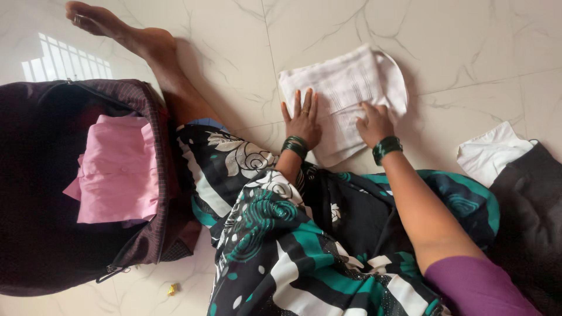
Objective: The person sits on the floor and folds a white striped shirt by hand, smoothing it out and folding it into a compact rectangle. The folded shirt is then placed into a dark bag containing other clothes. The person then picks up a pair of black trousers and begins to unfold and smooth them out.
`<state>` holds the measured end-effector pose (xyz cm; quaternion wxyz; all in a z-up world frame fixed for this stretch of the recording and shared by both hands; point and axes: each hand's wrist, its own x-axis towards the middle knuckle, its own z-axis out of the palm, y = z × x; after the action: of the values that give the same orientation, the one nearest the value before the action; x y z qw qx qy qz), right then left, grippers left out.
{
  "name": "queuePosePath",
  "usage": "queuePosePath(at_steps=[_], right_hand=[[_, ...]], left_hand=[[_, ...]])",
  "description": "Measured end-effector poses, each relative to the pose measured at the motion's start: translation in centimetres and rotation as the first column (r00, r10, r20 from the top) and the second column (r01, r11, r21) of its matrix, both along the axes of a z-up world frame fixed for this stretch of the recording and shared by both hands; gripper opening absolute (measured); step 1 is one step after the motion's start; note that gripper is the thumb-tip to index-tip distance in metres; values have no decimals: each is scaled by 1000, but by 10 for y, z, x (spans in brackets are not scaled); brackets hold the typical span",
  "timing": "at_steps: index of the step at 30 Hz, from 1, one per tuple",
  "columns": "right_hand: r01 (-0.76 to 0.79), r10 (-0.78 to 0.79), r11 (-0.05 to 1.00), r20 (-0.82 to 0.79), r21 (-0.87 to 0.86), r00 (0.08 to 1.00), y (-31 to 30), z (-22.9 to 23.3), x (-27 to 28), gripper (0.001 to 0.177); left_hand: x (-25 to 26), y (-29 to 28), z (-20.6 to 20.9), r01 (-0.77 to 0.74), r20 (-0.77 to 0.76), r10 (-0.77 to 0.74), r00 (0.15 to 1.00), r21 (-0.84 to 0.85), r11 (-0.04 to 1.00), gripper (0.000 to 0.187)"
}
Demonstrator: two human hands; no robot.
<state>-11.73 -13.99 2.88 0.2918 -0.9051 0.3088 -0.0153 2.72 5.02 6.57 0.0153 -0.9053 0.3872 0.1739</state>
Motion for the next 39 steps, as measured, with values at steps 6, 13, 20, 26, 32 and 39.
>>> queuePosePath(at_steps=[6,13,20,26,32,39], right_hand=[[133,-140,990,-158,-54,977,7,36,-9,32],[-306,402,855,161,-419,901,69,-1,38,66],[-374,363,888,-92,-267,927,22,-35,57,77],[-343,270,877,-245,-336,931,-20,-27,64,77],[-193,187,944,-50,-267,981,-80,-20,27,81],[-10,74,943,181,-332,981,-23,-26,35,76]], left_hand=[[-36,-13,-48,-150,-14,154,988,-343,927,81],[-32,-10,-70,-102,-26,99,995,-114,988,80],[-34,-12,-59,-89,-33,87,996,-66,994,83],[-36,-11,-70,-90,-1,91,996,-148,985,84],[-35,-11,-68,-82,-17,80,997,-146,986,84],[-36,-9,-72,-93,-50,87,995,-141,986,84]])
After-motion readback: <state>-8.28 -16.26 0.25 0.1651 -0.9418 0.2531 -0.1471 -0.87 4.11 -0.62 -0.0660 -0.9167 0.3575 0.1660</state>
